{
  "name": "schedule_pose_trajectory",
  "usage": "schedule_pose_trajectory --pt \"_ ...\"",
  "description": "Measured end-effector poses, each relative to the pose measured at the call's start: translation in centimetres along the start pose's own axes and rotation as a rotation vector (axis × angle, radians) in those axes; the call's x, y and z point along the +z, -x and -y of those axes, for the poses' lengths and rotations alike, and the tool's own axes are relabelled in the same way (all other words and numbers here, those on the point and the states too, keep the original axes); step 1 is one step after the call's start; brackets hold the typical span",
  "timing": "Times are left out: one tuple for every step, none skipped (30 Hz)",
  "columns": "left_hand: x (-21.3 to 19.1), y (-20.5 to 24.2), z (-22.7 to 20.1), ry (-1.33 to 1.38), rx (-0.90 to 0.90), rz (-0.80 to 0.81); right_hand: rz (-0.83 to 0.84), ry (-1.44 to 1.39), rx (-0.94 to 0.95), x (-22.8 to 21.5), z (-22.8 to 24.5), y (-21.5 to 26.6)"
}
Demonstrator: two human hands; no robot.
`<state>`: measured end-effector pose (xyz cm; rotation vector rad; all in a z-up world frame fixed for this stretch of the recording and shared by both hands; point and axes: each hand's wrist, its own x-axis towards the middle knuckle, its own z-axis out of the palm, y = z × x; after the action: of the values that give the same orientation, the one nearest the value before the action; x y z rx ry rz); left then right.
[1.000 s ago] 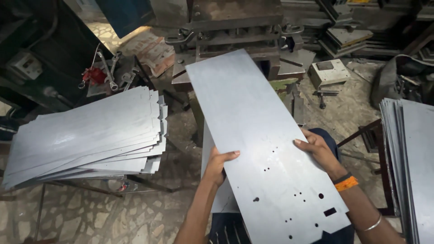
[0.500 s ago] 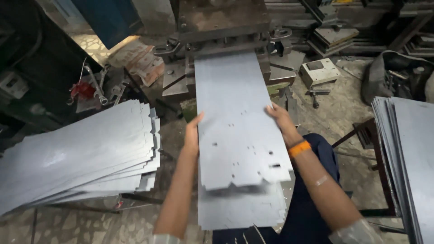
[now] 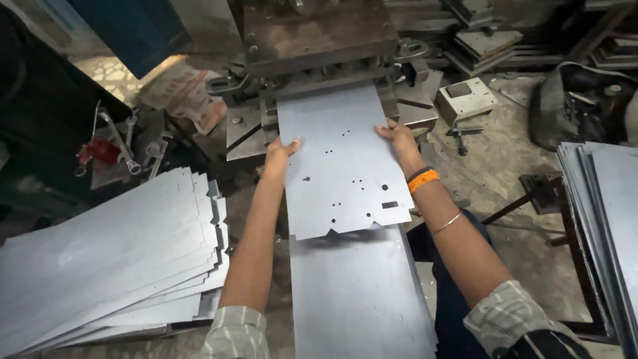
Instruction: A factory worker is feeding metal sheets into a stamping machine to punch patterns into them.
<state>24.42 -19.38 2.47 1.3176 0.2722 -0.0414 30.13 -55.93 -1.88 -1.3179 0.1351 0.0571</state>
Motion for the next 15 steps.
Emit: schedule_pose_trajectory --pt "0.1 -0.1 0.0 0.004 -0.005 -0.004 0.002 0.005 0.006 -0.1 -0.1 0.0" --pt "0.2 -0.1 0.2 -0.016 0.007 -0.012 -0.002 -0.007 -0.009 -0.2 -0.3 0.1" --pt "0.2 0.0 0.3 -0.037 0.019 -0.02 -0.006 -0.019 -0.023 -0.3 -0.4 0.2" --pt "0.3 0.2 0.3 -0.035 0.018 -0.031 0.004 -0.017 -0.018 0.3 0.5 1.1" --pt "0.3 0.4 0.4 -0.02 0.02 -0.033 0.026 -0.018 -0.021 1.0 1.4 2.1" --pt "0.5 0.5 0.2 -0.007 0.026 -0.031 0.046 -0.022 -0.029 1.6 2.5 3.0" --pt "0.2 0.1 0.3 -0.008 0.029 -0.037 0.052 -0.024 -0.029 0.6 1.2 1.5" --pt "0.1 -0.3 0.5 0.022 0.01 -0.023 0.043 -0.006 -0.045 -0.7 -0.1 0.3" --pt "0.1 -0.7 0.8 0.052 -0.009 -0.011 0.035 0.012 -0.061 -2.0 -1.4 -1.0" --pt "0.1 -0.6 0.6 0.049 -0.007 -0.01 0.035 0.008 -0.062 -1.7 -1.3 -0.9" --pt "0.2 -0.4 0.4 0.045 -0.003 -0.012 0.031 -0.006 -0.068 -1.3 -1.2 -0.7" --pt "0.3 -0.2 0.3 0.044 0.001 -0.015 0.03 -0.018 -0.073 -1.0 -1.0 -0.6" --pt "0.1 -0.4 0.5 0.044 0.002 -0.017 0.031 -0.018 -0.073 0.1 0.2 0.7" --pt "0.1 -0.7 0.8 0.065 -0.006 -0.012 0.034 -0.008 -0.072 1.0 1.5 2.1" --pt "0.1 -0.9 1.1 0.086 -0.013 -0.008 0.037 0.003 -0.072 1.9 2.7 3.4"
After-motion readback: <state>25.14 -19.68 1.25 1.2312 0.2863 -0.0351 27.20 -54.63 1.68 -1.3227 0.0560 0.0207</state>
